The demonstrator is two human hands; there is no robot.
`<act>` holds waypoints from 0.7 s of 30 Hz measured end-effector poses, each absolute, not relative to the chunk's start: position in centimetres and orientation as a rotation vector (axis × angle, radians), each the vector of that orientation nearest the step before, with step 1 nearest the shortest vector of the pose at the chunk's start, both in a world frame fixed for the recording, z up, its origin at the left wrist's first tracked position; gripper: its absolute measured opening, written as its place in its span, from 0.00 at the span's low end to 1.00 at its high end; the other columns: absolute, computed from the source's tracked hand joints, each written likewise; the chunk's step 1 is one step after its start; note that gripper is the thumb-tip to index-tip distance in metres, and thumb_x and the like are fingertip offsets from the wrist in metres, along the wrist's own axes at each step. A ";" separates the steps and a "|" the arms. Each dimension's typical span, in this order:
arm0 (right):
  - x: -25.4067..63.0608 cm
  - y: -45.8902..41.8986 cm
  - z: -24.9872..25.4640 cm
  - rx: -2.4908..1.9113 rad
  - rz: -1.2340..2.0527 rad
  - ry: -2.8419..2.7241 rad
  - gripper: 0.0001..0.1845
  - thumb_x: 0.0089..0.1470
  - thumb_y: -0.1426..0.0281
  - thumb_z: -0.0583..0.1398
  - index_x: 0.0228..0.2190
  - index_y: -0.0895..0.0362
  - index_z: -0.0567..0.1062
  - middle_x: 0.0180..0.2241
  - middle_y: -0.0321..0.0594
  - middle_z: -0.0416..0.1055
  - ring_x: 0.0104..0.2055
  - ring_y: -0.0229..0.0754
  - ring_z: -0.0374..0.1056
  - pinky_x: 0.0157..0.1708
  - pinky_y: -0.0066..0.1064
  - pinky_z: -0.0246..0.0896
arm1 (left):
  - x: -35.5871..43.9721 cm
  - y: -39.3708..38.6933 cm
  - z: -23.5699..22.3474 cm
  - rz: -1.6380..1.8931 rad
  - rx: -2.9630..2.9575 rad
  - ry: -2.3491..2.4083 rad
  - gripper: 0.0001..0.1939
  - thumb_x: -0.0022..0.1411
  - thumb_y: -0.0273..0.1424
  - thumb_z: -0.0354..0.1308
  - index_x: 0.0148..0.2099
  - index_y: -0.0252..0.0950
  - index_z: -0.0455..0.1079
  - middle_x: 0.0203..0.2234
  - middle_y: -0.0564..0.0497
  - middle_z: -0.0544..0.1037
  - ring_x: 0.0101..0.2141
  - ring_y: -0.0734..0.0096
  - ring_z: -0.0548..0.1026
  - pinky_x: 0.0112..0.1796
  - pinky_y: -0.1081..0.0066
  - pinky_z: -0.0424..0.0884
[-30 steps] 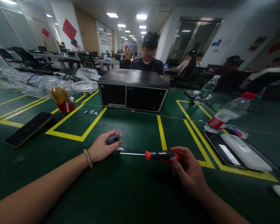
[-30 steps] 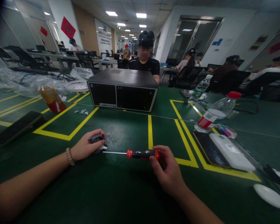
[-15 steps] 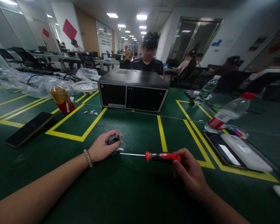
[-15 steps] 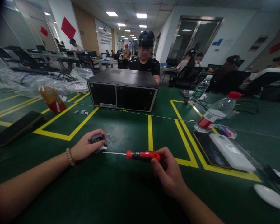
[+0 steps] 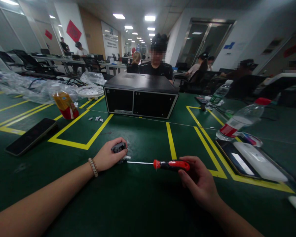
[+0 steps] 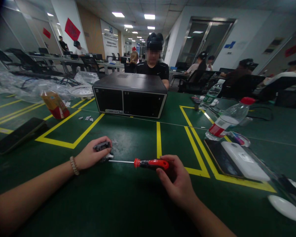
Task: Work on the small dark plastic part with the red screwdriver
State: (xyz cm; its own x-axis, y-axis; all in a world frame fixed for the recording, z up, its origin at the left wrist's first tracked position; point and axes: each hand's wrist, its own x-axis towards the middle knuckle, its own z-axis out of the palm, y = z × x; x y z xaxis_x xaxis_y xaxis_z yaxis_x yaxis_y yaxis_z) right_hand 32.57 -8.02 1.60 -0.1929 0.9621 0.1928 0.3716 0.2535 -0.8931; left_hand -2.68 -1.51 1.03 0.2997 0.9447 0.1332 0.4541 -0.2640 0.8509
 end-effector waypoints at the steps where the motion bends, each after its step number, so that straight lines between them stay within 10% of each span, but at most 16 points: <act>1: 32.6 -8.1 1.5 -1.232 0.912 -1.734 0.18 0.64 0.63 0.63 0.53 0.51 0.67 0.40 0.43 0.74 0.25 0.39 0.72 0.21 0.31 0.72 | -2.7 -1.5 1.0 0.867 1.848 1.250 0.08 0.64 0.35 0.59 0.42 0.37 0.71 0.33 0.51 0.76 0.32 0.66 0.75 0.34 0.68 0.71; 7: 32.7 -8.2 1.3 -1.174 0.973 -1.727 0.18 0.67 0.64 0.59 0.56 0.51 0.66 0.36 0.40 0.73 0.25 0.39 0.71 0.22 0.30 0.71 | -2.7 -1.5 1.1 0.854 1.849 1.241 0.09 0.64 0.36 0.59 0.43 0.37 0.71 0.34 0.51 0.76 0.32 0.66 0.75 0.35 0.67 0.71; 13: 32.6 -8.0 1.6 -1.215 1.010 -1.671 0.16 0.66 0.53 0.60 0.37 0.54 0.73 0.24 0.34 0.69 0.21 0.39 0.67 0.19 0.28 0.65 | -2.7 -1.5 1.2 0.857 1.848 1.238 0.08 0.64 0.36 0.59 0.43 0.37 0.71 0.34 0.51 0.76 0.32 0.66 0.75 0.34 0.68 0.71; 21: 32.3 -7.9 1.5 -1.253 0.923 -1.684 0.15 0.66 0.58 0.60 0.49 0.53 0.71 0.31 0.37 0.73 0.21 0.38 0.69 0.18 0.29 0.67 | -2.7 -1.4 1.0 0.871 1.845 1.240 0.08 0.63 0.35 0.59 0.42 0.37 0.71 0.32 0.52 0.76 0.31 0.67 0.74 0.34 0.68 0.70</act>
State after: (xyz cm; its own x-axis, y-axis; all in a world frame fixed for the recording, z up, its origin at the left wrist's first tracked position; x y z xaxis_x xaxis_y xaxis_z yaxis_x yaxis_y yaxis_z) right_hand 32.29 -7.95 1.45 -0.1651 0.9687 0.1851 0.3647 0.2344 -0.9011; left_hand -2.70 -1.45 1.03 0.3036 0.9436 0.1318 0.4445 -0.2626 0.8564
